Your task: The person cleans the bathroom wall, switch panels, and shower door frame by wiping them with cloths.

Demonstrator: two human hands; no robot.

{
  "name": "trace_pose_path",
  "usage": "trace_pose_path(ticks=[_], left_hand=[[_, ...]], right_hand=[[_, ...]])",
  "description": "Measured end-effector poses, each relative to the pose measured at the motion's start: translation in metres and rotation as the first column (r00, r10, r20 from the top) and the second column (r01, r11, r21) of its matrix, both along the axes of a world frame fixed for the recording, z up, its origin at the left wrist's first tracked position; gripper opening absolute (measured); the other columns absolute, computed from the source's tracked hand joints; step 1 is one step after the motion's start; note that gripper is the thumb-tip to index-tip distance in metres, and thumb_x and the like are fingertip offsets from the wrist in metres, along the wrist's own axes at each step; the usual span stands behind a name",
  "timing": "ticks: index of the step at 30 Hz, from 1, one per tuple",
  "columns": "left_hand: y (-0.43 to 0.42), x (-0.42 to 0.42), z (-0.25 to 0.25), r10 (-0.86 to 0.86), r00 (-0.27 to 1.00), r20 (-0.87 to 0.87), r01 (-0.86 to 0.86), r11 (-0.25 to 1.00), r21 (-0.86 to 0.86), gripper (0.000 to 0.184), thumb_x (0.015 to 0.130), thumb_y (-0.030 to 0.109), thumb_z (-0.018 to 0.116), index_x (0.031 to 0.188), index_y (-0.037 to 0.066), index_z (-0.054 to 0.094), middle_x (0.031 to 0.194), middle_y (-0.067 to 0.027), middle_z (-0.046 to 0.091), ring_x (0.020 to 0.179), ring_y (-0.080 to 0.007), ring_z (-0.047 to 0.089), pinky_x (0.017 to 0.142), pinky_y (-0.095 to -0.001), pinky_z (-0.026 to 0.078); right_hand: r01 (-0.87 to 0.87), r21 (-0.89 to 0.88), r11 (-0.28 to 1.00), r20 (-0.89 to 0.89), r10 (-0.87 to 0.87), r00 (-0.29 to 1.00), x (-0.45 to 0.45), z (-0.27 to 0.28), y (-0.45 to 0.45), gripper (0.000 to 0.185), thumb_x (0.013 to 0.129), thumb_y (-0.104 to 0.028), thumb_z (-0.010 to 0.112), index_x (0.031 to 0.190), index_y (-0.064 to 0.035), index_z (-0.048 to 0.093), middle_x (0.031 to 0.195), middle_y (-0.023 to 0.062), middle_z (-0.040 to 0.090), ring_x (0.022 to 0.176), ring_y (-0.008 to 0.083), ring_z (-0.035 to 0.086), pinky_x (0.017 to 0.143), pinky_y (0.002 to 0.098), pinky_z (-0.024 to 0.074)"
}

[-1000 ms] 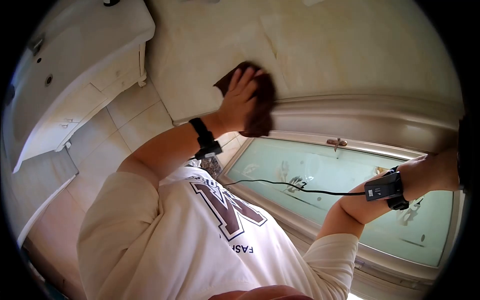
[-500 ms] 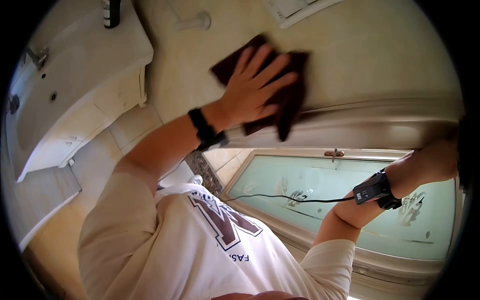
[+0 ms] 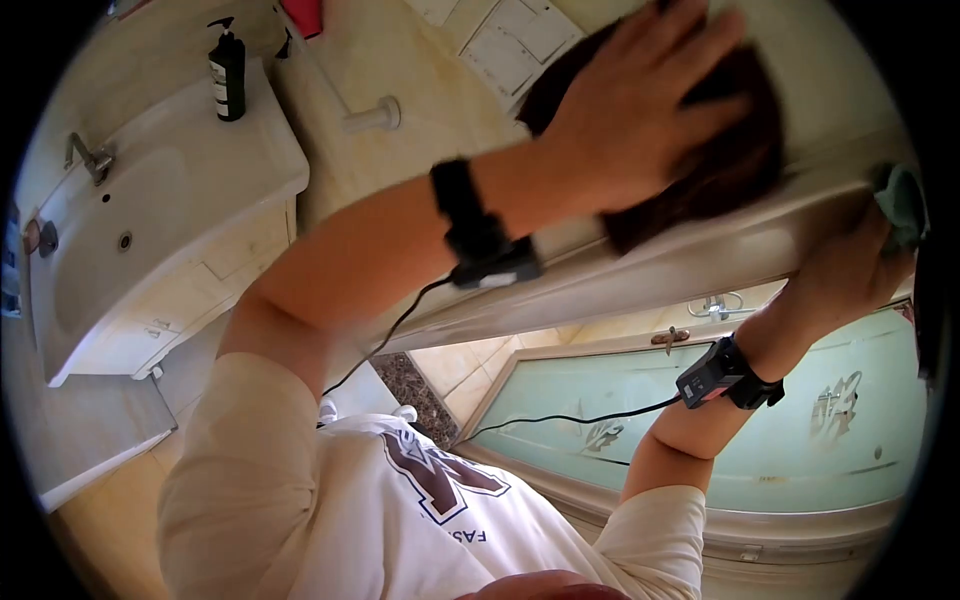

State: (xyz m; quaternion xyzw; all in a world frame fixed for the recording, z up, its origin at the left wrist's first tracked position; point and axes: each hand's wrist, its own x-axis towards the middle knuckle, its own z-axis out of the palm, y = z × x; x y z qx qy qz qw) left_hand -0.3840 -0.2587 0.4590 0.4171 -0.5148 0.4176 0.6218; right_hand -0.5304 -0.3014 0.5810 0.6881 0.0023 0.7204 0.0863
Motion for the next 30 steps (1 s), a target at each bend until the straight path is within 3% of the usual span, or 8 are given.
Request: trace_pose_path(ticks=[3,12,20,21,23,25,28,30], left_hand=[[0.011,-0.006,0.038,0.006,0.994,-0.107,-0.006,1.000,0.000,0.058,0.083,0.025,0.059,0.128,-0.009,0.045,0.140,-0.0339,0.033,0.136,-0.0484,0.023,0.111,-0.0552,0.018],[0.011,-0.012,-0.105,0.048,0.998,-0.030,-0.038,0.961,0.274,0.022,0.073,0.020,0.071,0.092,0.011,0.067,0.143,-0.0169,0.040,0.138,-0.0372,0.029,0.111,-0.0527,0.019],[0.051,-0.019,-0.227,0.063,0.991,-0.119,-0.002,0.892,0.453,0.026,0.076,0.011,0.065,0.101,0.010,0.062,0.140,-0.0187,0.044,0.133,-0.0362,0.037,0.109,-0.0473,0.027],[0.058,-0.023,-0.242,-0.288,0.710,-0.643,0.502,0.847,0.174,0.026,0.079,0.009,0.060,0.106,0.008,0.060,0.136,-0.0180,0.047,0.127,-0.0324,0.043,0.105,-0.0419,0.033],[0.075,-0.008,-0.302,-0.385,0.019,-0.923,0.737,0.629,-0.248,0.033,0.092,0.014,0.047,0.123,0.006,0.050,0.132,-0.0122,0.050,0.120,-0.0243,0.050,0.100,-0.0363,0.041],[0.103,0.007,-0.336,-0.208,-0.067,-0.976,0.755,0.629,-0.186,0.040,0.101,0.021,0.039,0.136,0.004,0.042,0.132,-0.0072,0.050,0.119,-0.0202,0.050,0.100,-0.0360,0.042],[0.153,0.015,-0.316,-0.435,-0.691,-0.577,0.637,0.011,-0.771,0.049,0.101,0.038,0.037,0.140,0.009,0.040,0.135,-0.0068,0.051,0.120,-0.0231,0.052,0.095,-0.0377,0.047],[0.169,0.007,-0.324,-0.362,-0.655,-0.664,0.655,0.167,-0.737,0.052,0.100,0.045,0.034,0.139,0.012,0.041,0.139,-0.0082,0.048,0.124,-0.0251,0.050,0.100,-0.0443,0.044]], right_hand=[[-0.031,0.063,0.998,-0.011,0.032,0.999,0.001,0.000,0.002,0.025,0.093,-0.008,0.055,0.116,-0.0007,0.059,0.111,0.0098,0.066,0.098,0.0191,0.063,0.089,0.0295,0.0487],[0.044,-0.012,0.999,-0.020,-0.044,0.999,-0.003,0.001,-0.004,0.038,0.093,-0.011,0.054,0.129,-0.0005,0.050,0.118,0.0094,0.063,0.109,0.0212,0.059,0.097,0.0313,0.0433],[0.137,-0.062,0.989,-0.092,-0.142,0.986,-0.007,0.007,-0.008,0.047,0.088,-0.009,0.051,0.134,-0.0034,0.047,0.151,0.0207,0.024,0.137,0.0348,0.031,0.109,0.0375,0.0314],[0.128,-0.060,0.990,-0.085,-0.133,0.987,-0.007,0.008,-0.007,0.047,0.088,-0.009,0.051,0.134,-0.0034,0.047,0.151,0.0207,0.024,0.137,0.0348,0.031,0.109,0.0375,0.0314],[0.136,-0.084,0.987,-0.082,-0.142,0.986,-0.006,0.008,-0.006,0.046,0.089,-0.011,0.051,0.134,-0.0028,0.047,0.150,0.0217,0.025,0.138,0.0345,0.030,0.109,0.0379,0.0310],[0.199,-0.094,0.976,-0.082,-0.207,0.975,-0.007,0.007,-0.008,0.045,0.089,-0.011,0.051,0.134,-0.0022,0.047,0.150,0.0218,0.026,0.137,0.0347,0.030,0.109,0.0379,0.0311],[0.262,-0.110,0.959,-0.104,-0.273,0.956,-0.012,0.008,-0.024,0.048,0.090,-0.014,0.054,0.136,-0.0025,0.045,0.150,0.0223,0.024,0.138,0.0349,0.028,0.110,0.0360,0.0296],[0.238,-0.170,0.956,-0.022,-0.246,0.969,-0.009,0.006,-0.030,0.043,0.092,-0.023,0.056,0.129,-0.0034,0.052,0.139,0.0186,0.043,0.125,0.0315,0.045,0.106,0.0362,0.0348]])
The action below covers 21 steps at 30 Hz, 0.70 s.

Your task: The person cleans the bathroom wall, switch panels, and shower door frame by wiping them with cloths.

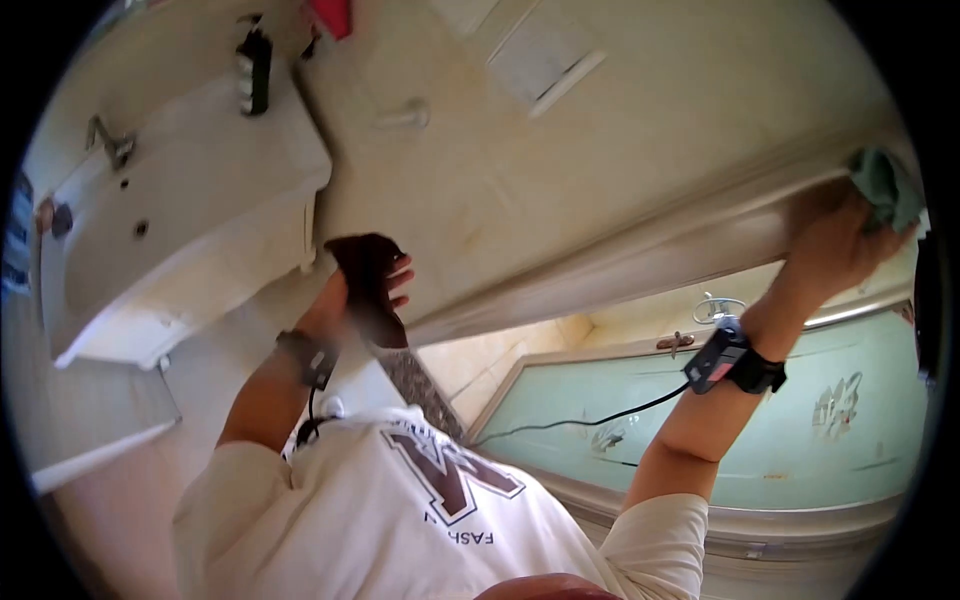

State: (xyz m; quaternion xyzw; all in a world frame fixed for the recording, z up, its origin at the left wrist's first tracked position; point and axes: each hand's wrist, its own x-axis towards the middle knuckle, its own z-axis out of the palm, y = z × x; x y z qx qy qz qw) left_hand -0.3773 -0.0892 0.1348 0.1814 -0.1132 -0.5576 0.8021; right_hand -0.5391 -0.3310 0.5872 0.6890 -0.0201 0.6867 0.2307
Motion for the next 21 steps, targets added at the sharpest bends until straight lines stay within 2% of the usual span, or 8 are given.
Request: trace_pose_path(ticks=[2,4,7,9,12,18,20,21], left_hand=[[-0.003,-0.004,-0.021,-0.022,0.970,-0.241,0.017,1.000,-0.025,0.052,0.100,0.045,0.033,0.139,0.011,0.040,0.140,-0.0081,0.047,0.125,-0.0251,0.049,0.102,-0.0487,0.041],[0.000,-0.009,-0.016,-0.031,0.979,-0.201,0.011,0.995,-0.099,0.052,0.100,0.045,0.033,0.139,0.011,0.041,0.141,-0.0083,0.047,0.126,-0.0247,0.048,0.104,-0.0482,0.038],[0.000,-0.003,-0.054,0.024,0.991,-0.131,-0.019,0.999,0.044,0.046,0.100,0.042,0.037,0.132,0.009,0.048,0.131,-0.0080,0.054,0.119,-0.0219,0.053,0.101,-0.0432,0.042],[-0.009,-0.002,-0.074,0.165,0.986,0.017,-0.165,0.968,0.190,0.039,0.100,0.040,0.040,0.112,0.007,0.056,0.101,-0.0050,0.062,0.091,-0.0170,0.060,0.083,-0.0348,0.051],[-0.001,-0.005,-0.062,0.170,0.981,0.098,-0.187,0.960,0.207,0.036,0.098,0.040,0.046,0.103,0.006,0.056,0.093,-0.0030,0.060,0.082,-0.0160,0.058,0.076,-0.0326,0.050],[0.003,0.004,-0.016,0.221,0.973,0.065,-0.223,0.975,0.024,0.037,0.098,0.033,0.047,0.123,0.006,0.053,0.112,-0.0065,0.061,0.102,-0.0168,0.058,0.091,-0.0318,0.047],[0.001,0.013,-0.045,0.337,0.755,0.562,-0.470,0.876,0.107,0.034,0.098,0.029,0.049,0.123,0.006,0.053,0.114,-0.0055,0.061,0.102,-0.0163,0.058,0.092,-0.0315,0.046],[-0.002,0.010,-0.040,0.357,0.904,0.233,-0.408,0.884,0.228,0.029,0.099,0.024,0.048,0.121,0.006,0.055,0.113,-0.0045,0.061,0.104,-0.0158,0.057,0.094,-0.0309,0.045]], right_hand=[[-0.065,-0.004,0.998,-0.059,0.064,0.996,0.003,-0.002,0.005,0.040,0.093,-0.023,0.055,0.128,-0.0025,0.052,0.133,0.0174,0.049,0.119,0.0294,0.051,0.103,0.0367,0.0377],[-0.164,0.045,0.985,-0.171,0.170,0.971,-0.001,0.000,0.017,0.038,0.095,-0.017,0.050,0.128,0.0001,0.046,0.130,0.0174,0.048,0.116,0.0275,0.051,0.102,0.0376,0.0401],[-0.294,0.104,0.950,-0.275,0.312,0.909,-0.003,0.002,0.029,0.034,0.097,-0.007,0.044,0.129,0.0039,0.039,0.124,0.0175,0.046,0.112,0.0246,0.051,0.099,0.0390,0.0436],[-0.298,0.114,0.948,-0.252,0.318,0.914,0.005,-0.001,0.026,0.034,0.096,-0.006,0.044,0.129,0.0046,0.038,0.125,0.0176,0.045,0.110,0.0248,0.051,0.098,0.0384,0.0439],[-0.317,0.107,0.942,-0.240,0.334,0.911,0.004,-0.012,0.028,0.036,0.096,-0.006,0.046,0.129,0.0056,0.037,0.124,0.0177,0.044,0.109,0.0249,0.051,0.096,0.0371,0.0445],[-0.404,0.107,0.908,-0.268,0.418,0.868,0.005,-0.006,0.016,0.036,0.096,-0.005,0.046,0.129,0.0046,0.035,0.120,0.0158,0.047,0.106,0.0231,0.052,0.093,0.0354,0.0460],[-0.453,0.138,0.881,-0.267,0.473,0.839,0.007,-0.006,0.022,0.036,0.096,-0.005,0.045,0.130,0.0039,0.035,0.120,0.0152,0.048,0.106,0.0225,0.052,0.092,0.0352,0.0462],[-0.439,0.255,0.862,-0.236,0.495,0.836,0.008,-0.011,0.028,0.034,0.097,-0.005,0.044,0.129,0.0027,0.035,0.119,0.0147,0.049,0.104,0.0221,0.053,0.092,0.0351,0.0464]])
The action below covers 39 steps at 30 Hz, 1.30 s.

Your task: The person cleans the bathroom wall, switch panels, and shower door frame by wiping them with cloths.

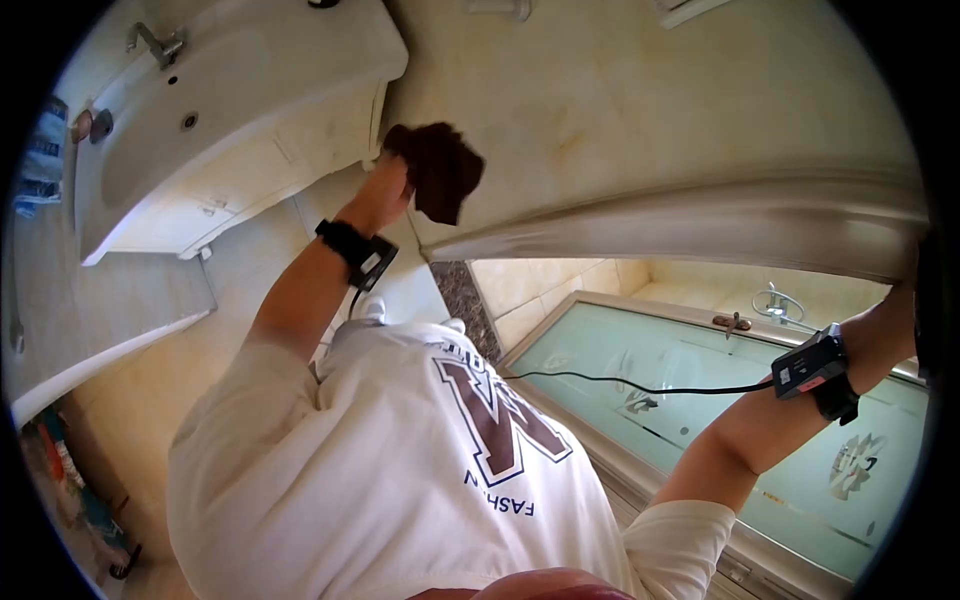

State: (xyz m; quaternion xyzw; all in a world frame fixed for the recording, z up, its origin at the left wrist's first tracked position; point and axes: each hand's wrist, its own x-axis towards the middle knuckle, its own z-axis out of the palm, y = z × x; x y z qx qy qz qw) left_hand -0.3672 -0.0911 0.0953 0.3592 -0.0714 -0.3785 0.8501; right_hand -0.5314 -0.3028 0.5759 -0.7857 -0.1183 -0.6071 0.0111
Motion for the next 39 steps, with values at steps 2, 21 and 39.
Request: trace_pose_path(ticks=[2,21,39], left_hand=[[-0.003,-0.003,-0.009,-0.166,0.986,-0.024,0.152,0.949,-0.277,0.030,0.100,0.030,0.044,0.113,0.006,0.057,0.103,-0.0031,0.062,0.091,-0.0120,0.058,0.079,-0.0271,0.048],[-0.162,-0.031,0.356,0.507,-0.408,0.760,-0.403,0.647,-0.648,0.047,0.067,0.034,0.068,0.100,0.001,0.062,0.118,-0.0185,0.051,0.128,-0.0404,0.035,0.106,-0.0606,0.020],[-0.131,-0.034,0.078,0.075,-0.360,0.930,-0.431,0.871,-0.237,0.047,0.065,0.036,0.065,0.093,-0.001,0.065,0.104,-0.0197,0.050,0.125,-0.0461,0.035,0.107,-0.0674,0.018]], right_hand=[[0.059,0.125,0.990,-0.007,-0.058,0.998,-0.003,0.000,0.000,0.033,0.097,-0.005,0.044,0.128,0.0015,0.036,0.118,0.0142,0.050,0.103,0.0219,0.054,0.091,0.0348,0.0467],[0.163,-0.012,0.986,0.295,-0.153,0.943,0.004,0.008,-0.007,0.027,0.092,-0.011,0.056,0.115,0.0032,0.058,0.103,0.0129,0.068,0.091,0.0232,0.066,0.086,0.0315,0.0499],[0.213,0.051,0.976,0.237,-0.219,0.947,-0.005,0.003,-0.014,0.017,0.091,-0.006,0.056,0.105,0.0010,0.064,0.101,0.0115,0.069,0.089,0.0199,0.066,0.083,0.0307,0.0504]])
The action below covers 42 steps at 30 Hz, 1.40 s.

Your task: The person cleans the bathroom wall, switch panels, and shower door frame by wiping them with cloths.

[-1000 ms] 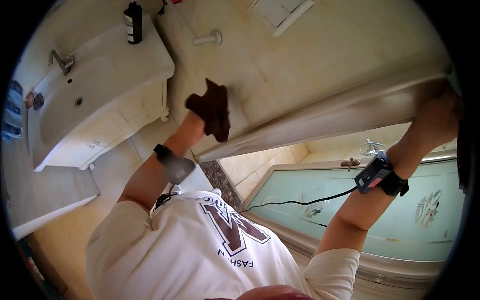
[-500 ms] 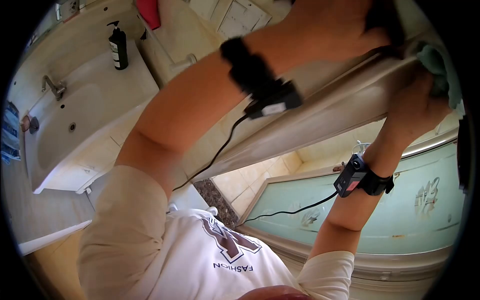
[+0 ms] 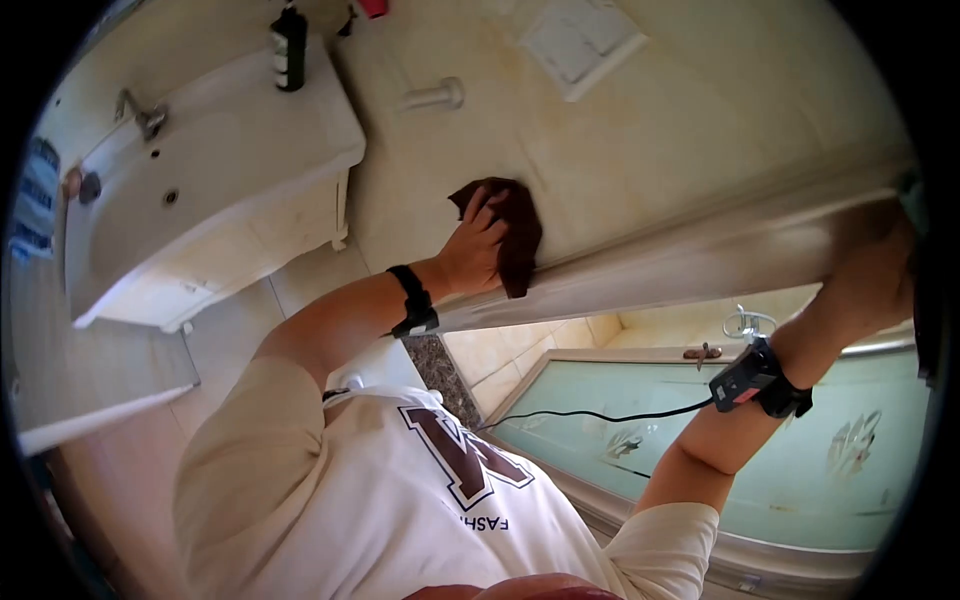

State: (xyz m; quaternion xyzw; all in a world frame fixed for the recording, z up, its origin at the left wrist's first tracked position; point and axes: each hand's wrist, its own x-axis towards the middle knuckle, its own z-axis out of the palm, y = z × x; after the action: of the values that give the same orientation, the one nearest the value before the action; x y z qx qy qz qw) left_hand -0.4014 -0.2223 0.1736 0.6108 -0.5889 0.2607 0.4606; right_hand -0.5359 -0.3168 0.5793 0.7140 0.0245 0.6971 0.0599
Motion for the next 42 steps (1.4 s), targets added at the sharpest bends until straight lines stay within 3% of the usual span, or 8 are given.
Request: trace_pose_path(ticks=[4,9,17,26,28,34,40,42], left_hand=[[-0.009,0.028,0.077,0.023,0.989,0.148,0.000,0.988,-0.156,0.038,0.049,0.034,0.067,0.069,0.002,0.067,0.102,-0.0147,0.052,0.117,-0.0400,0.041,0.108,-0.0624,0.023],[-0.015,-0.018,0.158,-0.104,0.990,0.096,0.127,0.956,-0.265,0.050,0.068,0.047,0.064,0.097,0.006,0.067,0.135,-0.0132,0.048,0.133,-0.0383,0.032,0.110,-0.0586,0.017],[-0.023,-0.037,-0.010,0.045,0.955,-0.293,-0.042,0.999,0.017,0.051,0.086,0.052,0.050,0.104,0.005,0.059,0.115,-0.0224,0.047,0.131,-0.0493,0.027,0.108,-0.0649,0.012],[-0.043,0.084,-0.040,0.014,0.502,-0.865,-0.414,0.882,-0.225,0.038,0.083,0.015,0.049,0.113,-0.008,0.050,0.121,-0.0317,0.045,0.116,-0.0504,0.036,0.105,-0.0536,0.026],[-0.041,0.017,-0.018,-0.158,0.513,-0.844,-0.361,0.852,-0.380,0.049,0.084,0.020,0.051,0.125,-0.006,0.044,0.126,-0.0305,0.043,0.124,-0.0448,0.033,0.110,-0.0473,0.022],[0.002,-0.040,0.078,-0.120,0.893,-0.433,0.104,0.993,-0.061,0.063,0.090,0.049,0.048,0.128,-0.001,0.048,0.135,-0.0311,0.035,0.138,-0.0542,0.007,0.105,-0.0705,0.005],[-0.050,0.022,-0.065,0.230,0.536,-0.813,-0.443,0.895,-0.039,0.079,0.094,0.049,0.043,0.146,-0.005,0.017,0.153,-0.0292,0.010,0.140,-0.0483,0.011,0.110,-0.0573,0.014],[-0.036,0.049,-0.107,0.058,0.107,-0.993,-0.318,0.948,0.021,0.077,0.096,0.042,0.039,0.147,-0.005,0.007,0.154,-0.0245,0.010,0.143,-0.0392,0.009,0.113,-0.0481,0.016]], right_hand=[[-0.007,0.013,1.000,0.001,0.007,1.000,-0.005,0.004,-0.001,0.016,0.091,-0.005,0.056,0.102,0.0005,0.065,0.100,0.0112,0.069,0.088,0.0191,0.066,0.082,0.0305,0.0506],[0.267,0.062,0.962,0.045,-0.270,0.962,0.000,0.002,0.007,0.016,0.092,-0.010,0.055,0.104,-0.0019,0.063,0.107,0.0110,0.067,0.094,0.0187,0.063,0.089,0.0322,0.0473],[-0.181,0.048,0.982,-0.106,0.186,0.977,-0.007,0.012,-0.007,0.021,0.094,-0.009,0.052,0.113,-0.0005,0.054,0.111,0.0105,0.061,0.098,0.0189,0.059,0.091,0.0322,0.0460],[-0.307,0.261,0.915,-0.060,0.333,0.941,-0.036,0.034,-0.036,0.021,0.095,-0.015,0.045,0.106,-0.0045,0.061,0.123,0.0114,0.058,0.109,0.0174,0.055,0.097,0.0302,0.0381],[-0.640,0.374,0.671,0.039,0.678,0.734,-0.036,0.041,-0.036,0.018,0.092,-0.010,0.047,0.096,-0.0074,0.065,0.109,0.0080,0.065,0.100,0.0163,0.061,0.087,0.0299,0.0457],[-0.071,0.072,0.995,0.023,0.069,0.997,0.005,0.002,0.012,0.027,0.092,-0.010,0.060,0.116,-0.0003,0.053,0.108,0.0089,0.063,0.095,0.0174,0.058,0.087,0.0324,0.0498],[-0.005,0.012,1.000,0.047,0.005,0.999,0.006,0.006,0.010,0.028,0.091,-0.010,0.060,0.116,-0.0008,0.054,0.108,0.0091,0.063,0.094,0.0173,0.059,0.086,0.0328,0.0504],[0.007,0.003,1.000,0.037,-0.007,0.999,0.009,0.005,0.011,0.028,0.090,-0.010,0.061,0.116,-0.0010,0.055,0.107,0.0091,0.063,0.094,0.0173,0.059,0.085,0.0330,0.0506]])
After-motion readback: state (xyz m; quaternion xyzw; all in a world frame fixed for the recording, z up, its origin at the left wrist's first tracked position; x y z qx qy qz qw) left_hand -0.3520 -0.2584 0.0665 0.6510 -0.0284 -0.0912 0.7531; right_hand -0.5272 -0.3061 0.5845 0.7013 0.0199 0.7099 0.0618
